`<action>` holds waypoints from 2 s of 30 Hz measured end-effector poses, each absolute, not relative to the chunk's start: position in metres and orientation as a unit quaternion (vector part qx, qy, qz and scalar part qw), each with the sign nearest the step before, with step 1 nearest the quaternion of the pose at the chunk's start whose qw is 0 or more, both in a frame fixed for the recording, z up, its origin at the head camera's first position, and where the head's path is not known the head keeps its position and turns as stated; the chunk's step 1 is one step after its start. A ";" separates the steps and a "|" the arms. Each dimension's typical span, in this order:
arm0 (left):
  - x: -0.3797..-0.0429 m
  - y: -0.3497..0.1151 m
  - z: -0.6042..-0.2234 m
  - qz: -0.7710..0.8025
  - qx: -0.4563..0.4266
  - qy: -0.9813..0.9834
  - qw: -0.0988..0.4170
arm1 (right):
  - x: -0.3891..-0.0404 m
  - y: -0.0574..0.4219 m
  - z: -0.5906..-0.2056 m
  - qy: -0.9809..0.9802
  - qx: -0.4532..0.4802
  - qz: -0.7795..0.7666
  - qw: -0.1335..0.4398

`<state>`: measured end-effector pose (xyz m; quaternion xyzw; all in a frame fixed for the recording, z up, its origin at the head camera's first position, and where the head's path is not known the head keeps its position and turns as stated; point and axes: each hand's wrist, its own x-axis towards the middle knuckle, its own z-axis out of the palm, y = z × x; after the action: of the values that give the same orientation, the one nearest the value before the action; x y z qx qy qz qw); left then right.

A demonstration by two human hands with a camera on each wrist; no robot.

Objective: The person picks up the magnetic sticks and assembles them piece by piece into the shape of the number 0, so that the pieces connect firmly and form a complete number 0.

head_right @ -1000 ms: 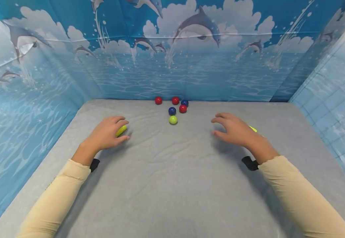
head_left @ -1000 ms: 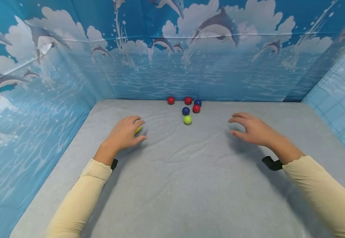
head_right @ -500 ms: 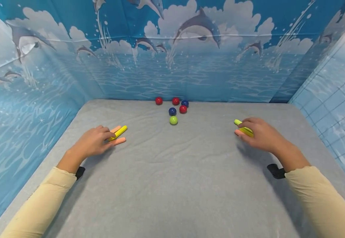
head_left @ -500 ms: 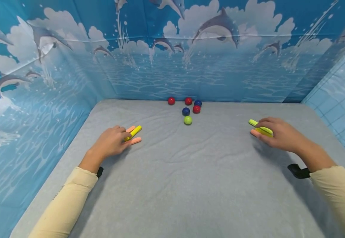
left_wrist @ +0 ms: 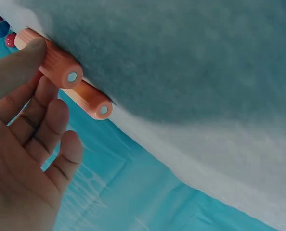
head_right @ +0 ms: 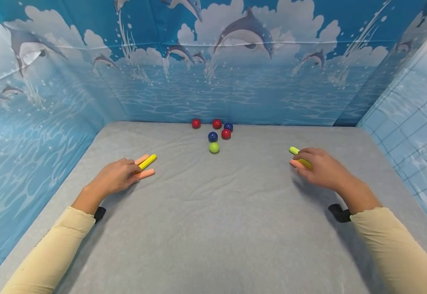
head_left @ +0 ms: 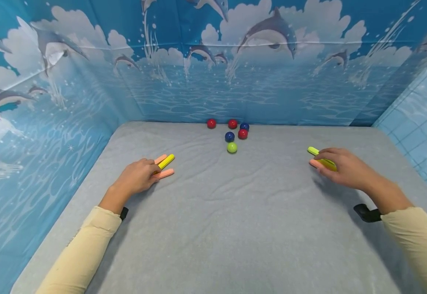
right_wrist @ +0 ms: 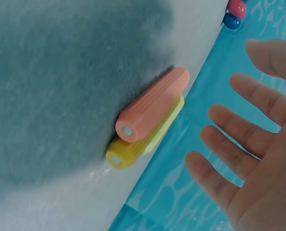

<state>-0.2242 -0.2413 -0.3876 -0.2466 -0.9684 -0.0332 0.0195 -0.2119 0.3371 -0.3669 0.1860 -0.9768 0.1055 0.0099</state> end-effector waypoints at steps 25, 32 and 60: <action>-0.229 -0.223 -0.380 -0.104 -0.262 -0.957 0.072 | -0.217 0.325 -0.366 -0.975 0.186 0.123 -0.007; -0.243 -0.204 -0.377 -0.145 -0.258 -0.954 0.045 | -0.221 0.321 -0.366 -0.970 0.205 0.131 -0.007; -0.296 -0.100 -0.385 -0.182 -0.230 -0.955 -0.051 | -0.251 0.286 -0.371 -0.960 0.242 0.136 -0.041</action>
<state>-0.2956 -0.0997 -0.3851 -0.2301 -0.9547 -0.1818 -0.0513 -0.2514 0.2859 -0.3709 0.2424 -0.9597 0.1362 -0.0407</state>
